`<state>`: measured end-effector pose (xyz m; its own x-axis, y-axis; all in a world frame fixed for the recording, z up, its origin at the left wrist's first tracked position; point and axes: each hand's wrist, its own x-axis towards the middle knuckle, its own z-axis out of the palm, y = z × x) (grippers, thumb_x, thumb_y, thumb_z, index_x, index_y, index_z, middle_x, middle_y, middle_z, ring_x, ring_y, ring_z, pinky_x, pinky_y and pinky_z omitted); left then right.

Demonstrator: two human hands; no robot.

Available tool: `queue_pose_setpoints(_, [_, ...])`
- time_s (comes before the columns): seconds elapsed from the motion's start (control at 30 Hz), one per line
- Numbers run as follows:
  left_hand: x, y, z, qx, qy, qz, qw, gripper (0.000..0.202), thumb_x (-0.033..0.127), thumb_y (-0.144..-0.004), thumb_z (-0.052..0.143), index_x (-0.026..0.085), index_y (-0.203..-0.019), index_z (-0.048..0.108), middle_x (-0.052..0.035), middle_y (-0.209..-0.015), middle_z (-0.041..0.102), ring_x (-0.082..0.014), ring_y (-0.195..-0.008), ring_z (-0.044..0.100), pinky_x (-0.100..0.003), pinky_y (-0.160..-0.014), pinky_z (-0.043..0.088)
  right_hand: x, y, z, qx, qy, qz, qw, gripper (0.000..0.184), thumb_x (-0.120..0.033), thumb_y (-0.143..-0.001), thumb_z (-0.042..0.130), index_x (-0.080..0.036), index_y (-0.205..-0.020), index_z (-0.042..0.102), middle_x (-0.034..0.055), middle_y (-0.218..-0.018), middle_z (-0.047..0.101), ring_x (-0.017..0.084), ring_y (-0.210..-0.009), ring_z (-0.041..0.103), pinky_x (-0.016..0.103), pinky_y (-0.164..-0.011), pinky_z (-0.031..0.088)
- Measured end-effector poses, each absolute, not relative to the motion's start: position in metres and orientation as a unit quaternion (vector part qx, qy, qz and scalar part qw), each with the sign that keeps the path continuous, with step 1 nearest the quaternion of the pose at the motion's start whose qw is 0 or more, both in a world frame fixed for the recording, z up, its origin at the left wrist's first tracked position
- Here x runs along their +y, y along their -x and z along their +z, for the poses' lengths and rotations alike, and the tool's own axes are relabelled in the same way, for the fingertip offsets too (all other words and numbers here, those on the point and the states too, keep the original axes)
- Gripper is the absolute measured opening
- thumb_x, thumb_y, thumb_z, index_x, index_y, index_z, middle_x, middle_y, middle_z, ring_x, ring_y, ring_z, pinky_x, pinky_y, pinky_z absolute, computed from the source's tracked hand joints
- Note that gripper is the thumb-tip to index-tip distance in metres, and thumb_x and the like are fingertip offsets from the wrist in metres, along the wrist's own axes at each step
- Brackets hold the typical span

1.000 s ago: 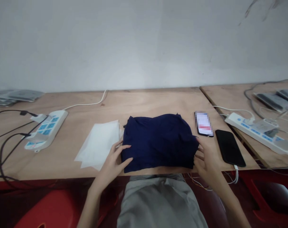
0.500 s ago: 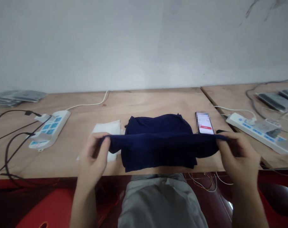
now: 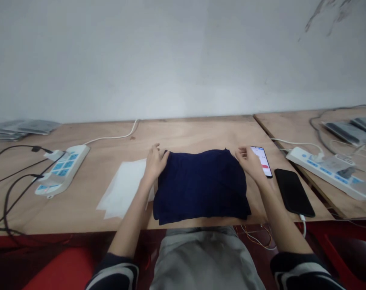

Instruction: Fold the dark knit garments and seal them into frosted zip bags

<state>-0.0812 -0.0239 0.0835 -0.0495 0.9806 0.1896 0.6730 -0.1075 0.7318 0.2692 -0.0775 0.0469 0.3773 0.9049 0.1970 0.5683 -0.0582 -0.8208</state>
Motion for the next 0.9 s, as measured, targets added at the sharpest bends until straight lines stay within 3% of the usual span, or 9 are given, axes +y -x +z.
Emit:
queue_pose_setpoints(0.07, [-0.045,0.072,0.071,0.607,-0.703,0.334,0.161,0.059,0.035,-0.088,0.058,0.007,-0.138,0.044,-0.0241,-0.138,0.051,-0.0319,-0.132,0.048,-0.051,-0.112,0.036,-0.089,-0.257,0.032,-0.569,0.690,0.143,0.425,0.041,-0.046,-0.088,0.053,-0.015,-0.112,0.062,0.0187,-0.113,0.067,0.032,-0.109,0.062,0.051,-0.096,0.047])
queue_pose_setpoints(0.17, [-0.084,0.059,0.056,0.567,-0.787,0.225,0.087,0.057,0.046,-0.092,0.052,0.019,-0.142,0.046,-0.0179,-0.153,0.040,-0.0343,-0.144,0.032,-0.058,-0.118,0.019,-0.114,-0.235,0.016,-0.685,0.647,0.048,0.333,0.045,-0.047,-0.095,0.045,-0.019,-0.128,0.059,0.0155,-0.139,0.055,0.032,-0.132,0.048,0.052,-0.110,0.036])
queue_pose_setpoints(0.27, [-0.110,0.049,0.039,0.617,-0.776,0.113,0.071,0.080,0.066,-0.081,0.059,0.028,-0.148,0.040,-0.0165,-0.161,0.025,-0.0463,-0.148,0.012,-0.075,-0.110,0.010,-0.129,-0.222,-0.001,-0.721,0.653,-0.007,0.229,0.052,-0.051,-0.096,0.042,-0.022,-0.138,0.054,0.0130,-0.151,0.044,0.036,-0.140,0.037,0.057,-0.113,0.029])
queue_pose_setpoints(0.33, [-0.118,0.045,0.030,0.645,-0.756,0.086,0.064,0.092,0.074,-0.076,0.058,0.029,-0.152,0.033,-0.0163,-0.163,0.018,-0.0481,-0.148,0.007,-0.079,-0.107,0.010,-0.129,-0.222,-0.012,-0.721,0.666,-0.016,0.191,0.057,-0.054,-0.096,0.040,-0.022,-0.143,0.050,0.0127,-0.154,0.041,0.037,-0.142,0.035,0.058,-0.113,0.027])
queue_pose_setpoints(0.63, [-0.096,0.039,0.018,0.646,-0.756,0.104,0.032,0.100,0.080,-0.074,0.052,0.023,-0.153,0.031,-0.0167,-0.163,0.015,-0.0459,-0.149,0.004,-0.065,-0.116,0.008,-0.101,-0.235,-0.013,-0.728,0.670,-0.009,0.144,0.060,-0.054,-0.097,0.038,-0.021,-0.146,0.046,0.0117,-0.156,0.038,0.035,-0.144,0.032,0.055,-0.115,0.026])
queue_pose_setpoints(0.77, [-0.083,0.032,0.031,0.644,-0.756,0.100,0.061,0.092,0.077,-0.082,0.044,0.021,-0.153,0.031,-0.0170,-0.163,0.017,-0.0442,-0.149,0.005,-0.064,-0.116,0.008,-0.093,-0.227,-0.001,-0.715,0.679,-0.027,0.164,0.060,-0.054,-0.097,0.037,-0.018,-0.141,0.052,0.0158,-0.153,0.042,0.036,-0.142,0.035,0.056,-0.114,0.027])
queue_pose_setpoints(0.9, [-0.081,0.028,0.035,0.616,-0.776,0.122,0.056,0.085,0.072,-0.087,0.042,0.022,-0.154,0.028,-0.0164,-0.164,0.014,-0.0409,-0.150,0.004,-0.062,-0.118,0.010,-0.099,-0.209,0.003,-0.711,0.677,-0.058,0.181,0.061,-0.059,-0.095,0.040,-0.024,-0.145,0.048,0.0138,-0.157,0.034,0.040,-0.142,0.032,0.059,-0.113,0.027])
